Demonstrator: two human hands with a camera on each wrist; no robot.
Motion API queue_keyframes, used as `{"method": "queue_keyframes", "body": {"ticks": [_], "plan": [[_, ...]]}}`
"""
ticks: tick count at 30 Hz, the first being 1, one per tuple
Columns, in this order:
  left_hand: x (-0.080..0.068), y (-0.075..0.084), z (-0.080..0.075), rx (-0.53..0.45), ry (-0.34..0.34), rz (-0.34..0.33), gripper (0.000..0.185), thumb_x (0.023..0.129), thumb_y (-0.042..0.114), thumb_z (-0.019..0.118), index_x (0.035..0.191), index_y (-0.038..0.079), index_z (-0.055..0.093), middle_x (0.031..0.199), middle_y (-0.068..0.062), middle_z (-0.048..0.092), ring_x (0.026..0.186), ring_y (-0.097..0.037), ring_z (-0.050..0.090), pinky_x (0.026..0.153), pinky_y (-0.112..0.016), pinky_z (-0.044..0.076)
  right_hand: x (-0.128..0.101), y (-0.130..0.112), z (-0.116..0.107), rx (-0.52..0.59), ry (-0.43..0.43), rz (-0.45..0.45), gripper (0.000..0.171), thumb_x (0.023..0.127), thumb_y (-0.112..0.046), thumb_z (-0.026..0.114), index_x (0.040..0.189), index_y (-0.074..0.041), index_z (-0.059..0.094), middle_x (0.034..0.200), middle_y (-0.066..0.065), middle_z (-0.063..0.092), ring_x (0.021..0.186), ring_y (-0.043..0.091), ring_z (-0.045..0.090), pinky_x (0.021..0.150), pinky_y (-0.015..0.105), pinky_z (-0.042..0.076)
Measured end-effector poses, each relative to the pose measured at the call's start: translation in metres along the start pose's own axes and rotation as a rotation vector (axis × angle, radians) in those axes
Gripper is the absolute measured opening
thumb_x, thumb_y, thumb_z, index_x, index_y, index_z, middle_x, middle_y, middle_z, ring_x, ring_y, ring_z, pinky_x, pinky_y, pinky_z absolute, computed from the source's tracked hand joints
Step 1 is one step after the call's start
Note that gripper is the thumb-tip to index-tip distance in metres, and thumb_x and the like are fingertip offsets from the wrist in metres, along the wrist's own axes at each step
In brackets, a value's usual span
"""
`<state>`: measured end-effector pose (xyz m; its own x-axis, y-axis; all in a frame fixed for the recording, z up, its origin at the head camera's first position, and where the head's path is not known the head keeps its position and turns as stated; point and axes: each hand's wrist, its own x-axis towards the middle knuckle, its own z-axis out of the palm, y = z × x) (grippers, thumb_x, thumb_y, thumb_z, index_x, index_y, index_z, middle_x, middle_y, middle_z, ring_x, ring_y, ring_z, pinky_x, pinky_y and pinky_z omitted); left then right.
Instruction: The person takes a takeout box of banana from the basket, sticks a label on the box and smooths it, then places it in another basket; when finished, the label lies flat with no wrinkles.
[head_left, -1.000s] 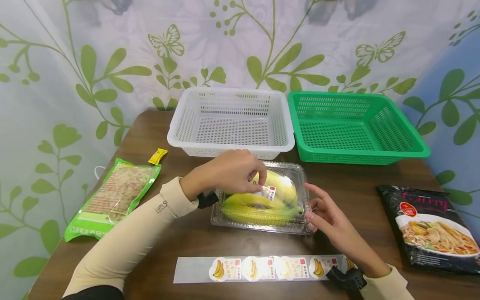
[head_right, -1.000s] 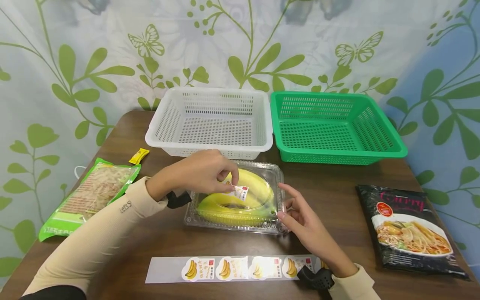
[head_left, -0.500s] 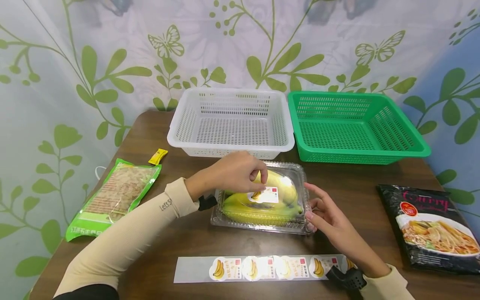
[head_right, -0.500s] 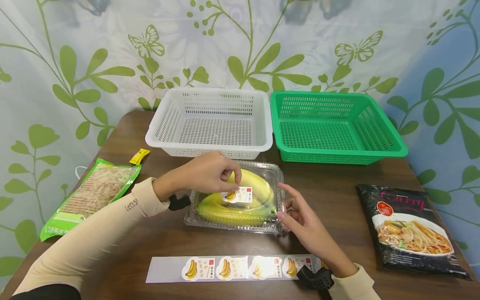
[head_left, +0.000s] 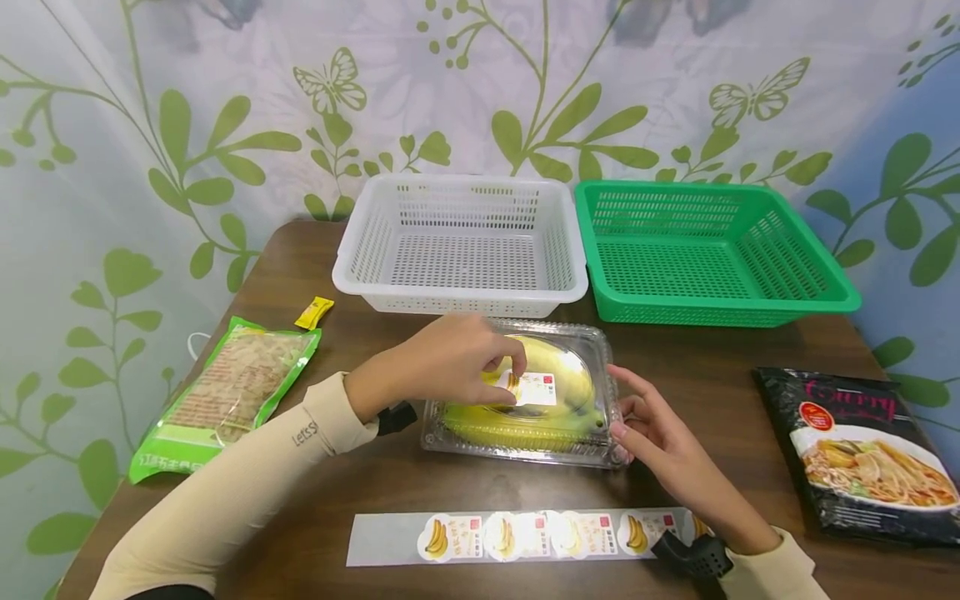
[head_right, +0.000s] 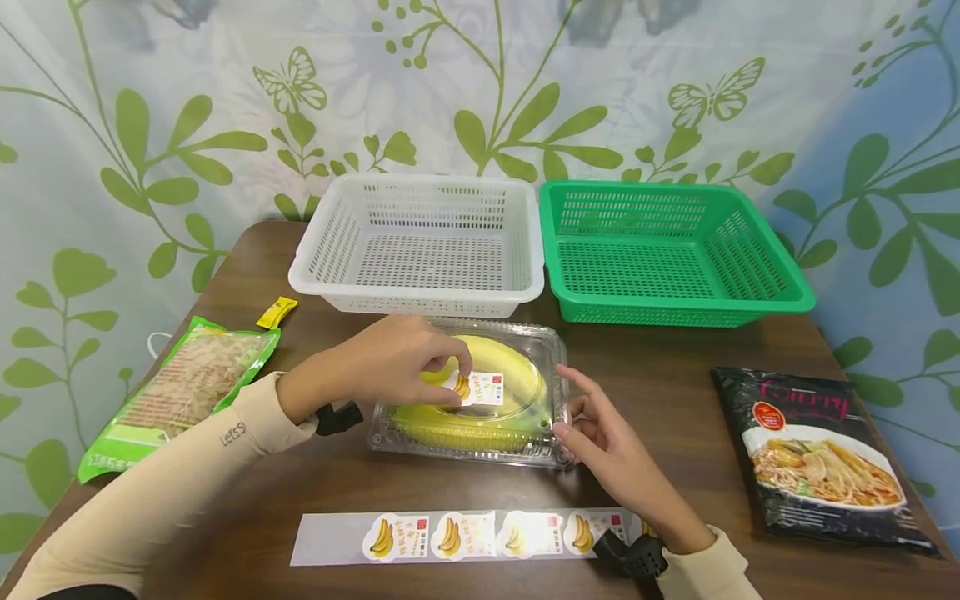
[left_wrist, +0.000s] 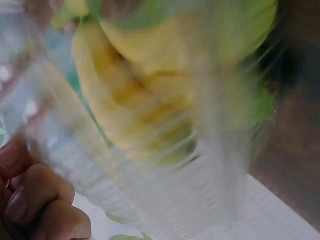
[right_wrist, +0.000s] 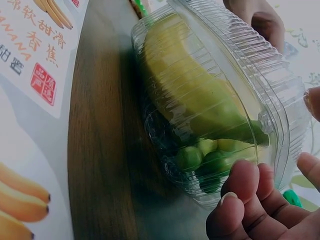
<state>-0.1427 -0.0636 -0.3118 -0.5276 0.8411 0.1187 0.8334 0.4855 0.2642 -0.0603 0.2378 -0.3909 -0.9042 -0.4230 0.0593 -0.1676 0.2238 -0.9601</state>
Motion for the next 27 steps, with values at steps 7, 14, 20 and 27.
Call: {"method": "queue_keyframes", "body": {"ticks": [7,14,20,27], "plan": [[-0.012,-0.001,0.005,-0.007,0.002,0.044,0.021,0.085,0.044,0.064,0.100,0.032,0.072,0.058,0.018,0.045,0.053,0.001,0.041,0.047,-0.021,0.033,0.000,0.000,0.000,0.010,-0.009,-0.013,0.063,0.096,-0.004,0.050,0.149,-0.020,0.019,0.095,0.020,0.043,0.068,0.024,0.051,0.057,0.035,0.047],[-0.014,0.000,0.006,-0.007,0.001,0.051,0.026,0.087,0.045,0.062,0.106,0.030,0.072,0.058,0.019,0.046,0.051,0.001,0.040,0.045,-0.021,0.031,-0.001,0.000,0.000,0.000,-0.004,-0.016,0.063,0.096,-0.004,0.050,0.149,-0.020,0.019,0.095,0.020,0.043,0.068,0.023,0.051,0.057,0.035,0.047],[-0.014,0.000,0.007,0.021,0.001,0.030,0.028,0.087,0.046,0.061,0.108,0.030,0.071,0.057,0.019,0.046,0.050,0.000,0.039,0.045,-0.022,0.032,-0.001,-0.001,0.000,-0.004,-0.005,-0.009,0.063,0.096,-0.004,0.050,0.149,-0.021,0.020,0.096,0.019,0.043,0.069,0.024,0.051,0.058,0.035,0.047],[-0.016,0.002,0.008,0.036,0.008,0.054,0.034,0.088,0.048,0.059,0.115,0.028,0.068,0.068,0.016,0.058,0.056,0.002,0.045,0.050,-0.021,0.037,-0.001,-0.002,0.000,-0.014,0.002,-0.001,0.062,0.096,-0.005,0.050,0.148,-0.022,0.020,0.096,0.019,0.043,0.069,0.024,0.051,0.057,0.036,0.047]]}}
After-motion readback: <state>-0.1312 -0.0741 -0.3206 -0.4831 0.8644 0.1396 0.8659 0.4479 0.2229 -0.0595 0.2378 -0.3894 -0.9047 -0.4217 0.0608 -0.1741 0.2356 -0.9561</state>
